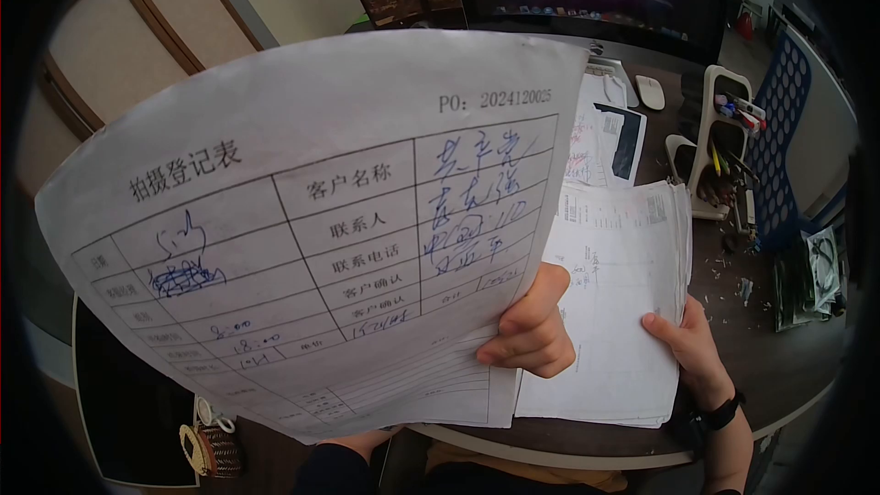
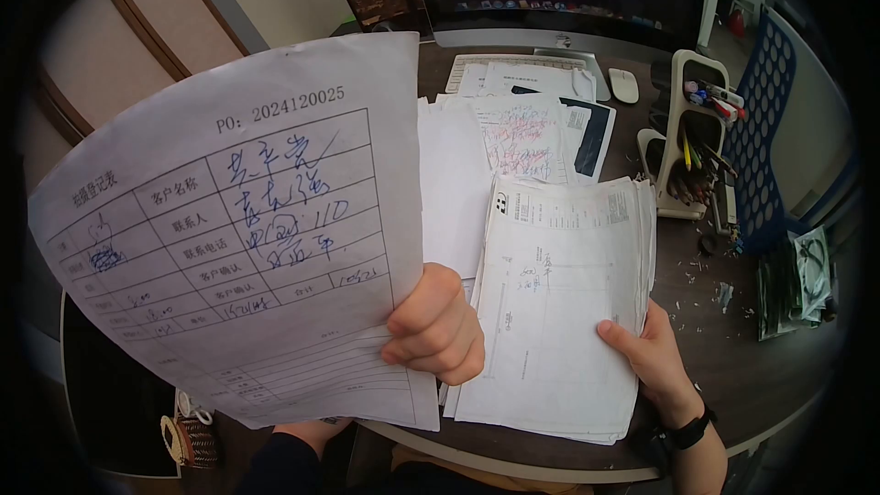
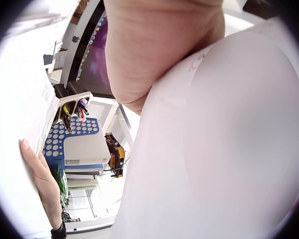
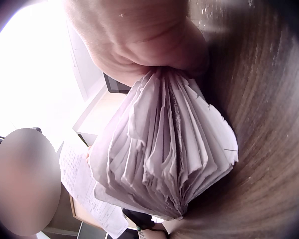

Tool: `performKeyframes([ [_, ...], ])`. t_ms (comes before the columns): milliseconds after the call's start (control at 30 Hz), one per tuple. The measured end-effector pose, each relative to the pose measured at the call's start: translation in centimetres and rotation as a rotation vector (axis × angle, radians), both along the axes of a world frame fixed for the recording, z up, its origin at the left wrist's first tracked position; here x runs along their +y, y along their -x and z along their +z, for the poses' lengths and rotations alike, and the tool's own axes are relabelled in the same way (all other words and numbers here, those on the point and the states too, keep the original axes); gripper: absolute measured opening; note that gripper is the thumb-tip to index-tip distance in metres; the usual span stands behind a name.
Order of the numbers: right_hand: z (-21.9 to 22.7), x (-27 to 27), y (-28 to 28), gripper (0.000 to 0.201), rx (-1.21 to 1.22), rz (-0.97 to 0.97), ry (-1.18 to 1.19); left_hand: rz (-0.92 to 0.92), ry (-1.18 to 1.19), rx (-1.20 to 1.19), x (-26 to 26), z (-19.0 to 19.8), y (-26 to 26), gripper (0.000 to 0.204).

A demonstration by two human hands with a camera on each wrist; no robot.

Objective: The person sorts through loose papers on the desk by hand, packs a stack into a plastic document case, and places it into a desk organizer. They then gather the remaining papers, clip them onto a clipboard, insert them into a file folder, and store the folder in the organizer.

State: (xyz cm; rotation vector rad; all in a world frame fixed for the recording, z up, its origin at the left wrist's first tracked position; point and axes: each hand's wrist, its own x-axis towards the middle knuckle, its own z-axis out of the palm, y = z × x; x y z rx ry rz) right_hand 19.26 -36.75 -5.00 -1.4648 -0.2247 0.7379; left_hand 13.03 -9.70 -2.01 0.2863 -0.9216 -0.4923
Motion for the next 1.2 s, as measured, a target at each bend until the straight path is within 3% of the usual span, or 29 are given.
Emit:
performKeyframes([
  [600, -0.4, -0.2, -0.1, 0.047, -0.011, -0.005, 0.01, -0.002, -0.021, 0.001, -0.1, 0.2, 0.2, 0.036],
  [667, -0.2, -0.1, 0.0, 0.047, -0.015, -0.003, 0.022, 0.057, -0.036, 0.104, 0.0, 0.4, 0.9, 0.058],
  [700, 0.0, 0.1, 0.0, 0.047, 0.0, -0.004, 0.0, 0.056, -0.036, 0.105, 0.1, 0.7, 1.1, 0.058],
  [767, 0.4, 0.2, 0.1, 0.046, 0.012, -0.018, -0.013, 0.172, -0.149, 0.327, 0.4, 1.1, 1.6, 0.064],
  [800, 0.4, 0.2, 0.1, 0.047, 0.006, 0.0, -0.003, 0.151, -0.141, 0.323, 1.1, 1.0, 0.8, 0.064],
  [867, 0.2, -0.2, 0.1, 0.047, 0.003, -0.031, 0.034, 0.082, -0.393, 0.215, 2.6, 0.8, -1.8, 0.064],
  [933, 0.0, -0.4, -0.1, 0.048, 0.001, 0.008, 0.044, 0.677, -0.813, 0.445, 2.4, 1.7, 0.8, 0.053],
  [967, 0.2, -0.4, 0.0, 0.049, 0.01, 0.001, 0.049, 0.904, -0.707, 0.475, 0.6, 0.6, 0.7, 0.042],
  [1000, 0.4, -0.4, -0.1, 0.05, 0.014, -0.001, 0.047, 1.197, -1.005, 0.554, -1.1, 0.8, 0.4, 0.041],
  [1033, -0.1, -0.7, -0.3, 0.05, 0.017, -0.033, 0.062, 1.162, -0.999, 0.546, -1.3, 0.2, 0.1, 0.041],
  [1100, -1.4, -1.1, -0.7, 0.05, -0.031, 0.08, 0.013, 1.293, -1.365, 0.378, 0.0, -1.0, -0.3, 0.038],
  [1133, -1.5, -1.1, -0.7, 0.05, -0.034, 0.061, 0.016, 1.278, -1.362, 0.364, 0.0, -1.1, -0.4, 0.038],
  [1200, -1.5, -1.0, -0.6, 0.046, -0.18, 0.06, 0.013, 1.423, -1.768, 0.13, -0.5, -1.2, -0.4, 0.034],
])
